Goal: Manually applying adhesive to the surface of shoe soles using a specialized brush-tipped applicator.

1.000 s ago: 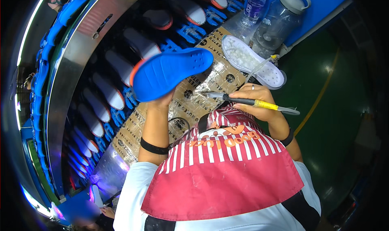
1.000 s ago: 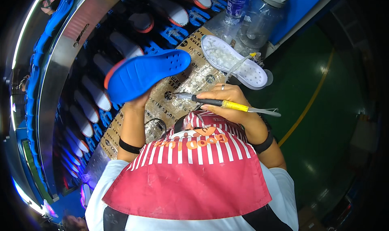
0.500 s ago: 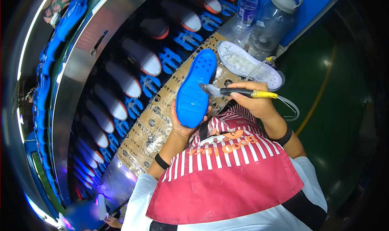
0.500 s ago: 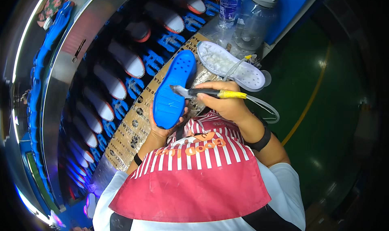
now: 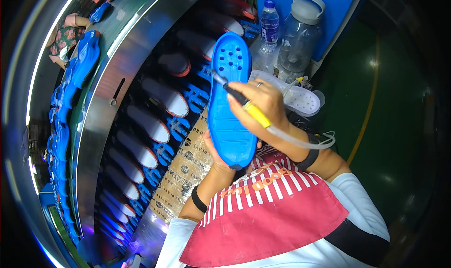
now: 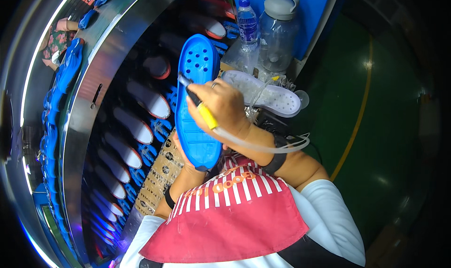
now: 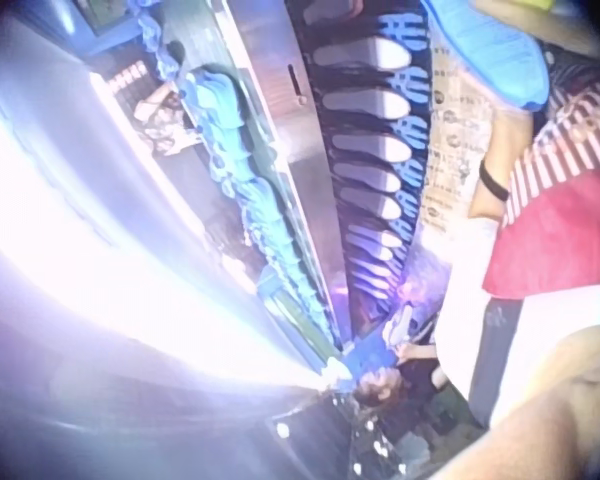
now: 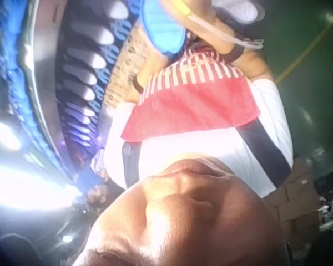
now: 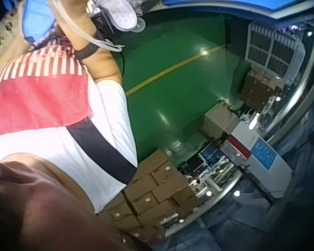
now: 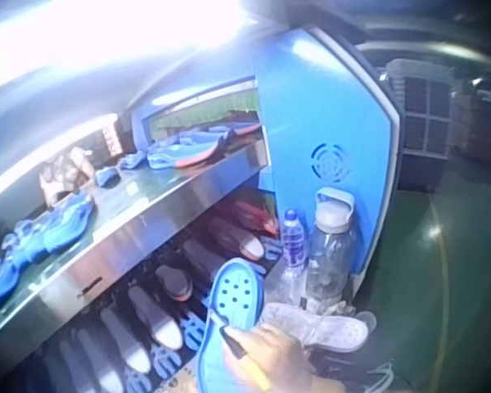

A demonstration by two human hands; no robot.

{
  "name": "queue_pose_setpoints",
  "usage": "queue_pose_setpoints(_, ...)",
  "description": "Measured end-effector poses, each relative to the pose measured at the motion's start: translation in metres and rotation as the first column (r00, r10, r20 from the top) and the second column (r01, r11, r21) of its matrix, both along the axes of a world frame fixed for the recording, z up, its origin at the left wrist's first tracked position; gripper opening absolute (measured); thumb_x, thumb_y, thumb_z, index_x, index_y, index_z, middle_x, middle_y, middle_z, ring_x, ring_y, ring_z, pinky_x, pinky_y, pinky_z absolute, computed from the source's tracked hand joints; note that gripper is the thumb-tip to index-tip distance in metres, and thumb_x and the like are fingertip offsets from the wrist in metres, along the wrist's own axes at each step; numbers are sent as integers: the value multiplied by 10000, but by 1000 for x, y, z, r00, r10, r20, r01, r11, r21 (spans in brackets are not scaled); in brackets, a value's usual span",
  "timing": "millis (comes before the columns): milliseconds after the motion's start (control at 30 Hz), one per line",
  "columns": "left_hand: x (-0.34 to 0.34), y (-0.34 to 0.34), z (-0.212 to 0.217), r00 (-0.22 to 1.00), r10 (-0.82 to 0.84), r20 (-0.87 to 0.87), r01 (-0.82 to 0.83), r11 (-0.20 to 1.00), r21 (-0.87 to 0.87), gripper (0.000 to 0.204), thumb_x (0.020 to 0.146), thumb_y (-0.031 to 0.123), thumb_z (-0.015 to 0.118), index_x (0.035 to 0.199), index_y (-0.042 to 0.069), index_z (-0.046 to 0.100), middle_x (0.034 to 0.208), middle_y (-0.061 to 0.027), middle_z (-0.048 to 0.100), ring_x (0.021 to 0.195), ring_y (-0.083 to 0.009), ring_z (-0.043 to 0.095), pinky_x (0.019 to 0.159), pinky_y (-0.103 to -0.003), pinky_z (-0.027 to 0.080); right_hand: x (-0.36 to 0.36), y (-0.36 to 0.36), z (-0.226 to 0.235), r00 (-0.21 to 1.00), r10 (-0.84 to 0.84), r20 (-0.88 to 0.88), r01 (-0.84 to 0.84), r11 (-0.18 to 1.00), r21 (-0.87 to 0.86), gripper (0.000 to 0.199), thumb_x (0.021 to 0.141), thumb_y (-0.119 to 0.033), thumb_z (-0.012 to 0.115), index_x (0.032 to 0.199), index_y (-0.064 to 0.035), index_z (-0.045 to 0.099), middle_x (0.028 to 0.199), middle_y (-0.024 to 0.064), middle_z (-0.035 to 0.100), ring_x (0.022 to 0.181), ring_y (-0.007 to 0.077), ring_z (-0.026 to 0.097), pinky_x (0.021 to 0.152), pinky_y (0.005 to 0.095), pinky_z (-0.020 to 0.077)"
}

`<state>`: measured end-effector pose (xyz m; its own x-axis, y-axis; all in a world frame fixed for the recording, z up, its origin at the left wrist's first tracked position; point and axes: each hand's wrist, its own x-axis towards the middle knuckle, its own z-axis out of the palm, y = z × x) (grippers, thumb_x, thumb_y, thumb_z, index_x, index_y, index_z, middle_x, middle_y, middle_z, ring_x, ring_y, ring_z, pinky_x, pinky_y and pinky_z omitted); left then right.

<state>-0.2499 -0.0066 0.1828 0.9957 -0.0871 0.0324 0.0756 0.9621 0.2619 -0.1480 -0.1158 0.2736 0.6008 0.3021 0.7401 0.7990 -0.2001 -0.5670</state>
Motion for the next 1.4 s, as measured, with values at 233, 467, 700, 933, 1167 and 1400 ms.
queue_pose_setpoints(233, 3, 8, -6, 954, 275, -117, -279, 960, -18, 727, 807, 623, 417, 1344, 132, 436, 1305, -94, 510, 1177, -279, 501, 1008, -439, 396, -7, 0, 3, 955, 296, -14, -286, 935, 209, 235, 699, -17, 694, 925, 23, 642, 705, 127, 631, 601, 263, 589, 576, 336, 460)
queue_pose_setpoints(467, 3, 11, -10, 947, 300, -117, -299, 954, 21, 658, 811, 577, 443, 1301, 138, 471, 1293, -107, 512, 1172, -285, 497, 1018, -439, 378, -13, 7, -5, 974, 211, 82, -211, 977, -10, 287, 653, -31, 715, 930, 5, 652, 685, 103, 607, 610, 250, 574, 557, 334, 465)
queue_pose_setpoints(700, 9, 15, 4, 912, 386, -139, -375, 922, 97, 645, 818, 532, 391, 1272, 87, 501, 1249, -125, 548, 1138, -287, 525, 1004, -430, 401, -11, -1, 0, 984, 178, 27, -180, 974, 137, 259, 667, -39, 715, 918, 1, 660, 694, 99, 617, 600, 240, 573, 569, 339, 459)
queue_pose_setpoints(933, 11, 17, 1, 944, 328, -23, -312, 917, 250, 984, 693, 728, 518, 1408, 86, 307, 1354, -221, 420, 1202, -399, 448, 1050, -529, 325, -24, -5, -5, 862, 506, -30, -507, 858, -80, 269, 674, -84, 731, 930, -20, 675, 718, 108, 627, 627, 237, 587, 597, 330, 476)
queue_pose_setpoints(1167, 20, 20, 24, 907, 418, -54, -384, 871, 308, 978, 686, 700, 524, 1407, 77, 302, 1339, -236, 427, 1196, -406, 451, 1014, -529, 374, -26, -12, -8, 885, 457, -89, -458, 889, 16, 293, 688, -73, 737, 966, -8, 670, 733, 112, 628, 647, 245, 590, 595, 339, 470)
queue_pose_setpoints(1400, 22, 29, 38, 967, 220, 131, -236, 964, 122, 965, 695, 595, 596, 1423, 65, 248, 1343, -266, 373, 1118, -447, 472, 825, -568, 495, -29, -26, -5, 625, 752, -212, -726, 659, 198, 292, 691, -83, 749, 965, -8, 679, 722, 100, 631, 623, 226, 584, 592, 320, 465)
